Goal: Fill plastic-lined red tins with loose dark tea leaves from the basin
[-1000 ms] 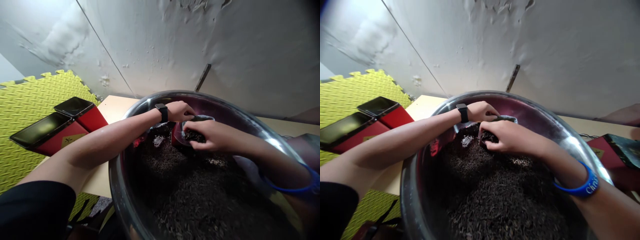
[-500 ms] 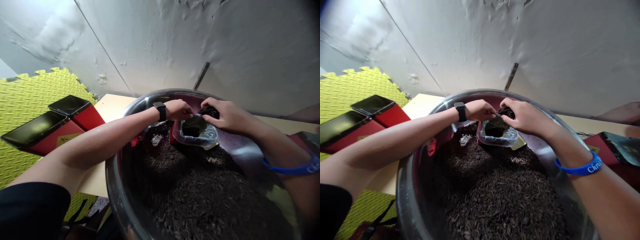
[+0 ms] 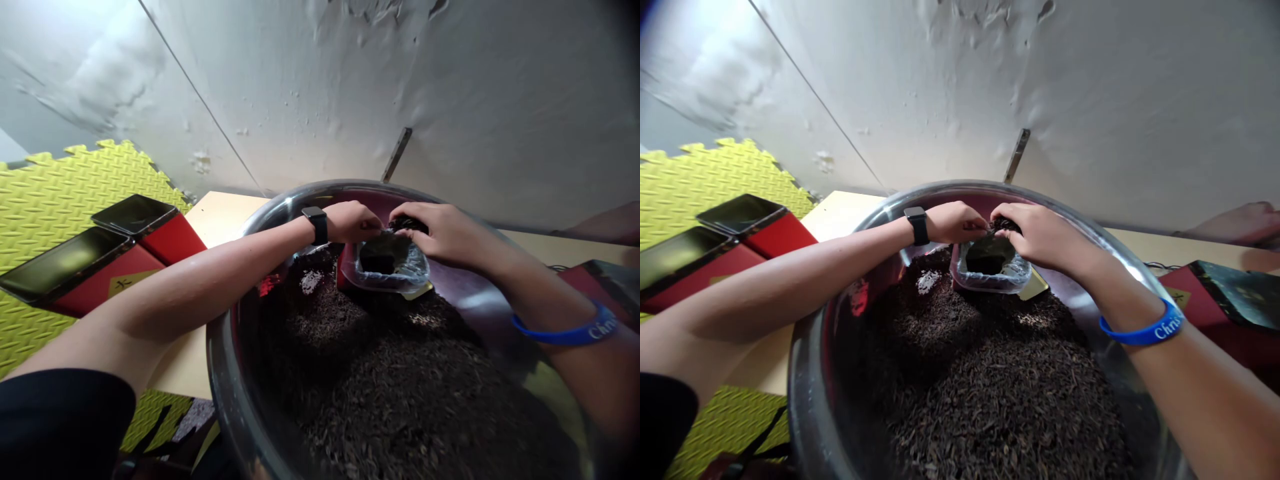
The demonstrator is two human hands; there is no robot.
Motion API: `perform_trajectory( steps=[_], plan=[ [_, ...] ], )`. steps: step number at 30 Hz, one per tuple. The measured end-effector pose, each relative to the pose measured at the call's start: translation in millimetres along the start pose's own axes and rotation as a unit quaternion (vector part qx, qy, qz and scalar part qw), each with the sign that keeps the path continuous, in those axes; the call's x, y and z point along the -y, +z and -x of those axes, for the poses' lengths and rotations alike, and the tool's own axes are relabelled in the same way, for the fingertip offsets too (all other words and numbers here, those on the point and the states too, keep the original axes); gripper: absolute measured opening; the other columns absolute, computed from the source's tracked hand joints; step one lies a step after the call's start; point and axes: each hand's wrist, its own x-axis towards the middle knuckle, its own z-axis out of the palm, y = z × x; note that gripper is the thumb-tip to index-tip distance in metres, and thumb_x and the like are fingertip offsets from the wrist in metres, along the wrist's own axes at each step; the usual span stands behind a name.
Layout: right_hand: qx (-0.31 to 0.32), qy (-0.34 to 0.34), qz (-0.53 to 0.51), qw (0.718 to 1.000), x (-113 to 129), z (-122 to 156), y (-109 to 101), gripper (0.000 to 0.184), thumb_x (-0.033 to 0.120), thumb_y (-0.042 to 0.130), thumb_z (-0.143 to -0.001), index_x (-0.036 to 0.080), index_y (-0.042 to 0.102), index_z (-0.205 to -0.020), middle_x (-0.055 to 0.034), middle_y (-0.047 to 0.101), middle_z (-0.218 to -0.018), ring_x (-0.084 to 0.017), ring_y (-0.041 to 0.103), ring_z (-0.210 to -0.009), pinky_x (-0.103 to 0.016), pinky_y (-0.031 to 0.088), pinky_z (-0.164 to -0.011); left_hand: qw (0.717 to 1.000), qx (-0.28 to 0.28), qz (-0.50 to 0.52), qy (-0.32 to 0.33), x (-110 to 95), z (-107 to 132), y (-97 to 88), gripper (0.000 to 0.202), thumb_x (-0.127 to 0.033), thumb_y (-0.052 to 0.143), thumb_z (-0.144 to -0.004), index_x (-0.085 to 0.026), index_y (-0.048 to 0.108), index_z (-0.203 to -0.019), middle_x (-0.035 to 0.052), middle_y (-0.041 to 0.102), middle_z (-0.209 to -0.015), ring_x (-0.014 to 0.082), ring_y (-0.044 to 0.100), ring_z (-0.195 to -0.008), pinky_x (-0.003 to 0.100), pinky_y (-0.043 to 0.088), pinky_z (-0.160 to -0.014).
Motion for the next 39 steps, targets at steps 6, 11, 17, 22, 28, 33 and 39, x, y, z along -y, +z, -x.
perform_trajectory(
  steps=[6,11,17,22,28,33,39],
  plan=[
    [-0.012,-0.012,-0.040,0.999,2.0,-0.4,0.0,0.028,0.020,0.045,-0.076,0.025,0.059,-0.101,-0.0010,0.062,-0.101,-0.019,0.056,-0.093,-0.035,0.043,-0.084,1.000,0.004,-0.007,-0.014,-3.3,0.8,-2.0,0.028,-0.033,0.042,-0.084,-0.021,0.064,-0.097,0.0010,0.065,-0.083,0.0087,0.045,-0.064,0.020,0.030,-0.061],
    [-0.030,-0.007,-0.068,0.997,1.0,0.5,0.1,0.029,0.019,0.047,-0.074,0.025,0.062,-0.098,-0.0001,0.064,-0.099,-0.019,0.057,-0.092,-0.035,0.044,-0.083,1.000,0.002,-0.007,-0.005,-2.3,0.8,-2.1,0.029,-0.033,0.043,-0.083,-0.020,0.064,-0.099,0.0011,0.065,-0.083,0.0077,0.044,-0.062,0.019,0.030,-0.059],
    [-0.059,0.017,-0.076,0.995,0.2,2.4,0.9,0.027,0.029,0.052,-0.075,0.025,0.064,-0.099,0.0002,0.066,-0.095,-0.019,0.060,-0.087,-0.033,0.045,-0.079,1.000,-0.012,0.003,0.019,4.6,-0.6,1.8,0.028,-0.032,0.045,-0.083,-0.023,0.062,-0.103,0.0010,0.064,-0.080,0.0084,0.049,-0.064,0.020,0.033,-0.061],
    [-0.060,0.022,-0.070,0.995,0.5,2.1,2.9,0.027,0.026,0.052,-0.075,0.025,0.064,-0.099,0.0003,0.066,-0.095,-0.019,0.060,-0.087,-0.032,0.045,-0.078,1.000,0.004,0.004,0.007,2.4,0.0,0.0,0.029,-0.033,0.045,-0.083,-0.022,0.062,-0.104,0.0012,0.065,-0.084,0.0085,0.050,-0.066,0.020,0.034,-0.062],
    [-0.050,0.002,-0.076,0.996,3.7,-0.2,3.4,0.033,0.016,0.045,-0.074,0.024,0.063,-0.101,-0.0001,0.064,-0.102,-0.018,0.058,-0.094,-0.032,0.044,-0.084,1.000,0.010,0.005,-0.015,-0.8,0.7,-1.7,0.029,-0.033,0.043,-0.084,-0.021,0.061,-0.103,0.0011,0.065,-0.091,0.0095,0.051,-0.071,0.020,0.035,-0.067],
    [-0.049,0.000,-0.082,0.995,7.9,-0.7,2.0,0.035,0.018,0.044,-0.076,0.023,0.060,-0.106,-0.0011,0.062,-0.106,-0.019,0.055,-0.099,-0.034,0.042,-0.089,1.000,0.016,0.010,-0.025,0.5,-1.4,0.0,0.027,-0.031,0.046,-0.083,-0.020,0.062,-0.102,0.0023,0.065,-0.093,0.0123,0.052,-0.074,0.022,0.035,-0.069],
    [-0.057,0.045,-0.097,0.993,9.0,1.6,0.3,0.033,0.022,0.047,-0.076,0.025,0.057,-0.107,-0.0006,0.065,-0.097,-0.019,0.060,-0.088,-0.036,0.046,-0.081,1.000,0.021,0.011,-0.019,-3.5,0.5,-3.1,0.026,-0.028,0.044,-0.083,-0.023,0.062,-0.100,0.0002,0.065,-0.089,0.0107,0.049,-0.071,0.021,0.034,-0.068]
  ],
)
